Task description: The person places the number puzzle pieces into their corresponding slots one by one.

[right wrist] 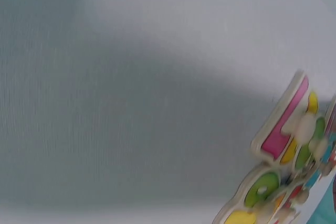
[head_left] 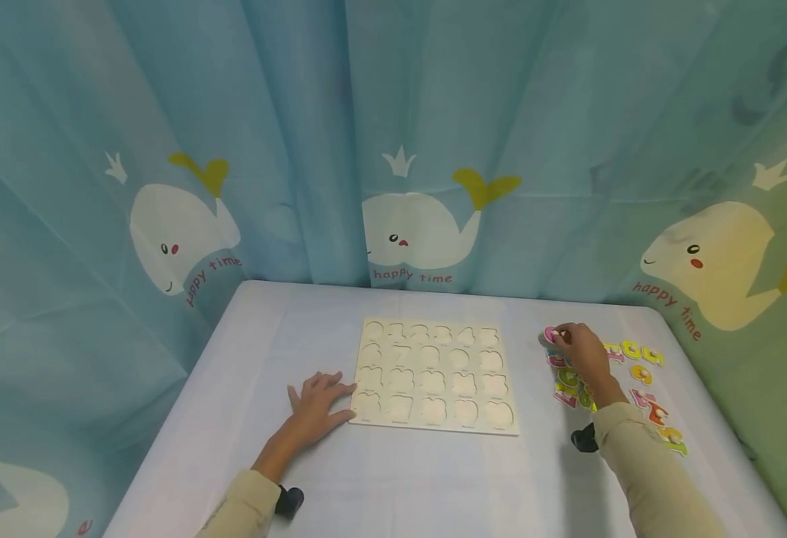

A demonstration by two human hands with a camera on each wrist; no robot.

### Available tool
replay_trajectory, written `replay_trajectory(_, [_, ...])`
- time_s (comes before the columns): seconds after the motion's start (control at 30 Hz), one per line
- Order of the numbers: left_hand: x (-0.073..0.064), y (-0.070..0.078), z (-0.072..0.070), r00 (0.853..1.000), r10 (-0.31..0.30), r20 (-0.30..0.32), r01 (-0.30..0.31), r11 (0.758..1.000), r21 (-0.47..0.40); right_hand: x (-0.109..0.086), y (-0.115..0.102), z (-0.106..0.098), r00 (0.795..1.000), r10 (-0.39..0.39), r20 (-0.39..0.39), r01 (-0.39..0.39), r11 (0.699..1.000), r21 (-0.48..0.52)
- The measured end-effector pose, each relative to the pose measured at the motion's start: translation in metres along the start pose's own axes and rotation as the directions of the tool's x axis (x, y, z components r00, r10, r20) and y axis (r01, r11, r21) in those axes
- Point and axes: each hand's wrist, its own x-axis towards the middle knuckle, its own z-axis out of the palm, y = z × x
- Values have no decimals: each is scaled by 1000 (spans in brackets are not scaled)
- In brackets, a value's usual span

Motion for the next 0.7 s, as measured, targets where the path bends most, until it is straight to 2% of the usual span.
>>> replay_trajectory(0.17, [-1,2,-1,1000,-7,0,7,1000,8,5,-10,8,999,-46,13,47,999,-12])
replay_trajectory(0.3, [-1,2,-1,1000,3,-6,-3,1000,-1,10,-21,14,999,-43,22,43,999,5])
replay_trajectory(0.4, [-2,2,-2,1000,12,-12,-11,1000,14,13,-30,21,998,-58,-3,58,998,27])
replay_trajectory(0.53, [-3,0,-1,999,33,-14,-32,998,52,16,-45,32,991,-118,-61,120,992,38])
replay_trajectory(0.7, [-3,3,0,999,53,15,-54,995,84,17,-64,40,989,-144,-19,145,989,37])
